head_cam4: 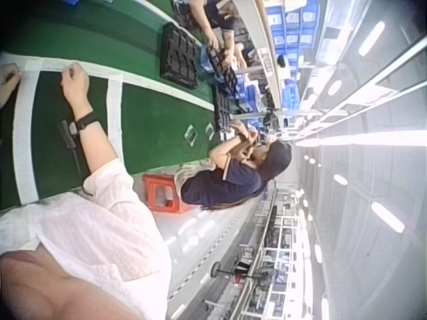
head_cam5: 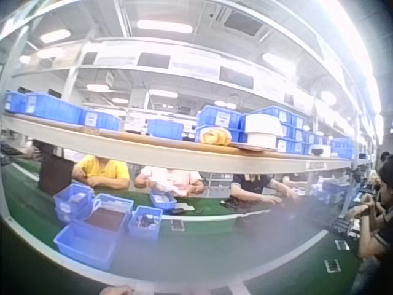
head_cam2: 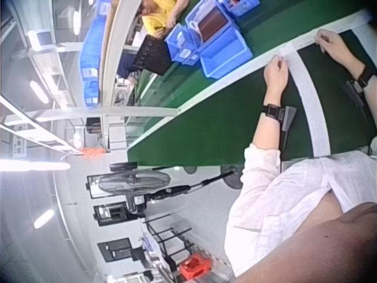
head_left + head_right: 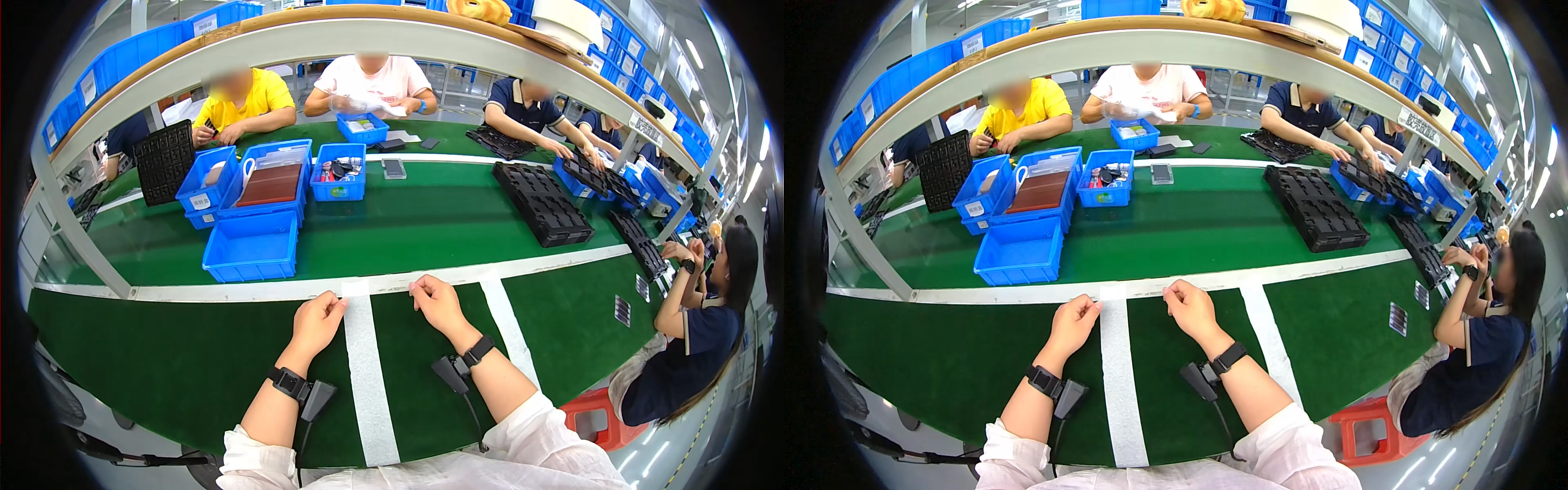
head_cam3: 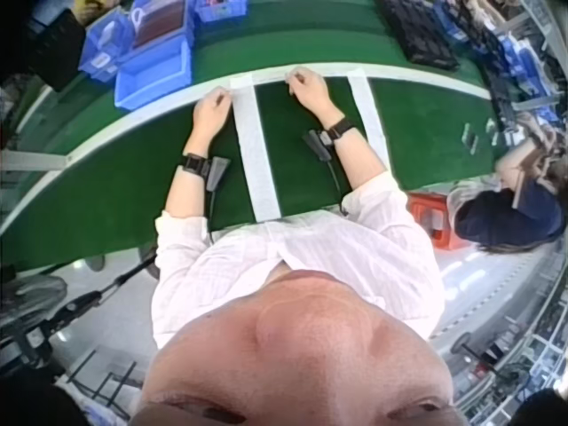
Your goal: Assemble small electronic or plastic components into a multi-slotted tray on a factory production line.
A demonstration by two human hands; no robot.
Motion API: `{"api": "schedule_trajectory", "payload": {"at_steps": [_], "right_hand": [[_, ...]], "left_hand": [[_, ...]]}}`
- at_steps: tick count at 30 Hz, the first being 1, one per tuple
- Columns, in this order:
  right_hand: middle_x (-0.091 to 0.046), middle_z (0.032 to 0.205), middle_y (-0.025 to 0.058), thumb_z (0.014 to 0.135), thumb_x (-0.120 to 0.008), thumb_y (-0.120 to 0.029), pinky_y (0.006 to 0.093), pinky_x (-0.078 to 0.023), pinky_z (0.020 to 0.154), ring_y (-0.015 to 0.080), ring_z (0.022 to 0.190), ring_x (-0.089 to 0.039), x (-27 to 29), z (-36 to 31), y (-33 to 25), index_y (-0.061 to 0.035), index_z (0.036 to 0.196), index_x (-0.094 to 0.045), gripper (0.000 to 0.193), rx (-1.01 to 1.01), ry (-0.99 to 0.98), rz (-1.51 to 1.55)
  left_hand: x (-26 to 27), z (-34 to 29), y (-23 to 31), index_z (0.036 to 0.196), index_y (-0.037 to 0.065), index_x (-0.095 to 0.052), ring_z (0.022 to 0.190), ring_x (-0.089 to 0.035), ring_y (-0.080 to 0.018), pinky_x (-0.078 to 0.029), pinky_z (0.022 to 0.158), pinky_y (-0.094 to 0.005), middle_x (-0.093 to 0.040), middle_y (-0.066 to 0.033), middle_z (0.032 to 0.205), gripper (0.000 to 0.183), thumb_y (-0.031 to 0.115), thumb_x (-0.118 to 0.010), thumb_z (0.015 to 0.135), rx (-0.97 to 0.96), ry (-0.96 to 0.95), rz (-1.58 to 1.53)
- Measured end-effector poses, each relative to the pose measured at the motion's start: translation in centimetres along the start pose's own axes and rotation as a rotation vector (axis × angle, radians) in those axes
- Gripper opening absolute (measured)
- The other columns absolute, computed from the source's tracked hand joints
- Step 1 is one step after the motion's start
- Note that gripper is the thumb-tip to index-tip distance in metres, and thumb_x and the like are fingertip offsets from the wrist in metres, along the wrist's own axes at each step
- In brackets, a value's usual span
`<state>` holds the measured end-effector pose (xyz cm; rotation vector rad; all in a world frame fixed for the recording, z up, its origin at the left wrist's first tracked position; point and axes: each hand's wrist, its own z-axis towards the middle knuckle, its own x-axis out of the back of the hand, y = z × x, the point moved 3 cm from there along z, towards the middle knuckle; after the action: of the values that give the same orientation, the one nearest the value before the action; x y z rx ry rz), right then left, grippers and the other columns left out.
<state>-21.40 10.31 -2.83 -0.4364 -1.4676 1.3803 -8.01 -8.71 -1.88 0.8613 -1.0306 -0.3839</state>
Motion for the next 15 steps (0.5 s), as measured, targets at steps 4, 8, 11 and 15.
{"api": "schedule_trajectory", "payload": {"at_steps": [4, 8, 11, 15], "right_hand": [[-0.055, 0.054, 0.0027, 0.084, -0.052, -0.022, 0.0253, -0.039, 0.048, 0.0101, 0.048, -0.051, 0.08, -0.04, 0.09, -0.0033, 0.073, -0.056, 0.022, 0.018, 0.01, 0.014], [-0.055, 0.054, 0.0027, 0.084, -0.053, -0.023, 0.0254, -0.039, 0.048, 0.0103, 0.048, -0.051, 0.0, -0.03, -0.05, -0.0032, 0.073, -0.055, 0.023, 0.001, 0.006, 0.007], [-0.055, 0.054, 0.0027, 0.084, -0.053, -0.023, 0.0255, -0.039, 0.048, 0.0104, 0.048, -0.052, -0.01, 0.03, 0.02, -0.003, 0.073, -0.055, 0.023, -0.005, 0.006, 0.002], [-0.055, 0.054, 0.0028, 0.084, -0.053, -0.023, 0.0259, -0.039, 0.048, 0.0107, 0.048, -0.051, 0.14, -0.07, -0.12, -0.0031, 0.073, -0.056, 0.023, -0.001, 0.003, -0.002]], "left_hand": [[-0.01, -0.03, 0.22, 0.066, 0.002, -0.05, 0.046, -0.046, -0.0216, -0.036, 0.047, -0.0333, -0.048, -0.0088, 0.051, 0.028, 0.025, -0.056, 0.081, -0.008, 0.005, -0.018], [-0.01, 0.02, 0.02, 0.065, 0.002, -0.049, 0.046, -0.045, -0.021, -0.035, 0.047, -0.033, -0.048, -0.0085, 0.051, 0.028, 0.025, -0.056, 0.081, 0.001, -0.002, 0.001], [0.07, -0.02, 0.14, 0.065, 0.002, -0.049, 0.045, -0.045, -0.0203, -0.035, 0.047, -0.0328, -0.047, -0.0084, 0.05, 0.028, 0.025, -0.056, 0.081, 0.006, -0.004, -0.004], [0.04, 0.0, 0.19, 0.065, 0.003, -0.049, 0.046, -0.045, -0.0194, -0.035, 0.047, -0.0325, -0.048, -0.0083, 0.051, 0.027, 0.024, -0.057, 0.081, 0.001, -0.003, -0.008]]}}
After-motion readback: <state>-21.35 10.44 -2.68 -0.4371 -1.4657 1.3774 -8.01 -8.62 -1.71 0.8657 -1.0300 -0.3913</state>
